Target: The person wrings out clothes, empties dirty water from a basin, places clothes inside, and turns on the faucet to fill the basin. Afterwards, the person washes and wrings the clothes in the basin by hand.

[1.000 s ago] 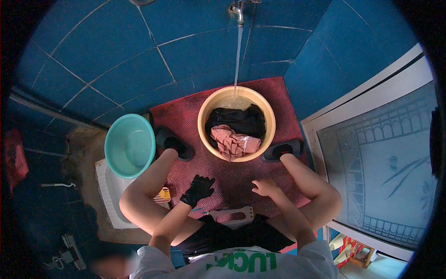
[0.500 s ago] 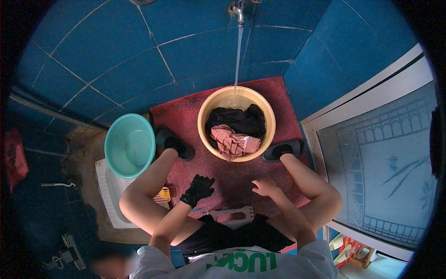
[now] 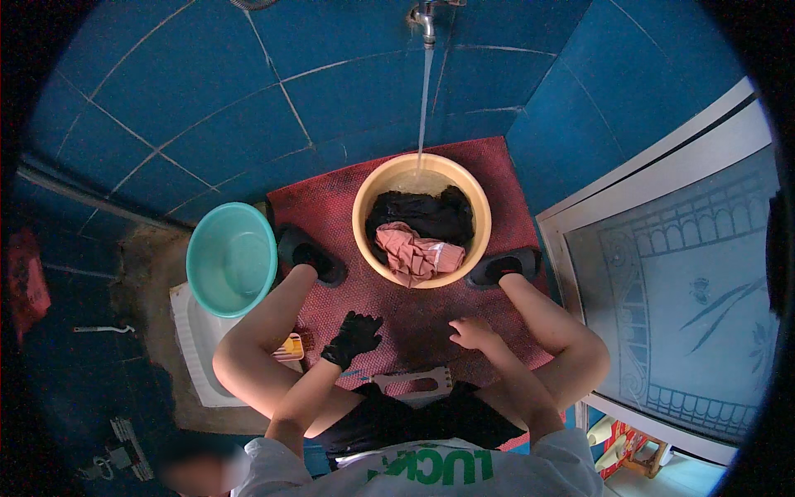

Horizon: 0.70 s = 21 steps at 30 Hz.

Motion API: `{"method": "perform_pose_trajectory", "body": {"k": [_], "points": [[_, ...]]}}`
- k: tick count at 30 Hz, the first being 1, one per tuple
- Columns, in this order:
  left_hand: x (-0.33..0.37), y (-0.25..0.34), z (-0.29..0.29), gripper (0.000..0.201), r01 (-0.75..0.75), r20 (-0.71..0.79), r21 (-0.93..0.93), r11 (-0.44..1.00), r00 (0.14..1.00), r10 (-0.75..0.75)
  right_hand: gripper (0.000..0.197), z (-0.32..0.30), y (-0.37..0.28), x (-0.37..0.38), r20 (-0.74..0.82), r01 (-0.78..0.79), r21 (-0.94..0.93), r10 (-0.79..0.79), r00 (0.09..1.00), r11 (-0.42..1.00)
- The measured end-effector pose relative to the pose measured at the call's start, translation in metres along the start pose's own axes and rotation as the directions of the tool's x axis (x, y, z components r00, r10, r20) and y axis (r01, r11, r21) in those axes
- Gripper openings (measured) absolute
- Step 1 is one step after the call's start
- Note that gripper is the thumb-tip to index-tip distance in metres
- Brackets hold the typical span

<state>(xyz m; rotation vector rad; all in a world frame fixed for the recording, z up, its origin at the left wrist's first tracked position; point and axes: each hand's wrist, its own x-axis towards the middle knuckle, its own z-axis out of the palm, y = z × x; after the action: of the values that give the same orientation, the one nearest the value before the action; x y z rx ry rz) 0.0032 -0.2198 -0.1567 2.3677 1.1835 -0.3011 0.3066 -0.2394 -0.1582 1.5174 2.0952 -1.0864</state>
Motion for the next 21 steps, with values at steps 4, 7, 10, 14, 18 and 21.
{"method": "perform_pose_trajectory", "body": {"k": [4,7,10,14,18,21], "points": [[0.001,0.002,-0.002,0.046,0.009,0.029,-0.007,1.0,1.0,-0.009,0.044,0.004,0.003,0.0,-0.017,-0.004,0.003,0.004,1.0,1.0],[0.0,0.003,-0.006,0.046,0.015,0.029,-0.015,1.0,0.999,-0.015,0.044,0.005,0.003,0.001,-0.033,-0.004,-0.001,0.004,0.999,1.0],[0.0,0.003,-0.007,0.046,0.02,0.039,-0.026,0.999,0.999,-0.019,0.044,0.006,0.004,0.002,-0.041,0.0,-0.01,-0.001,0.999,1.0],[0.002,0.004,-0.008,0.046,0.021,0.055,-0.03,0.999,0.998,-0.019,0.044,0.009,0.007,0.002,-0.064,0.016,0.0,-0.016,0.998,1.0],[-0.001,0.0,0.002,0.047,-0.008,-0.023,-0.018,1.0,1.0,0.008,0.044,0.008,0.006,0.002,-0.07,0.029,0.018,-0.028,0.997,0.999],[-0.001,-0.004,0.008,0.047,-0.036,-0.088,-0.025,0.999,0.996,0.033,0.044,0.007,0.005,0.002,-0.066,0.024,0.006,-0.023,0.998,1.0]]}}
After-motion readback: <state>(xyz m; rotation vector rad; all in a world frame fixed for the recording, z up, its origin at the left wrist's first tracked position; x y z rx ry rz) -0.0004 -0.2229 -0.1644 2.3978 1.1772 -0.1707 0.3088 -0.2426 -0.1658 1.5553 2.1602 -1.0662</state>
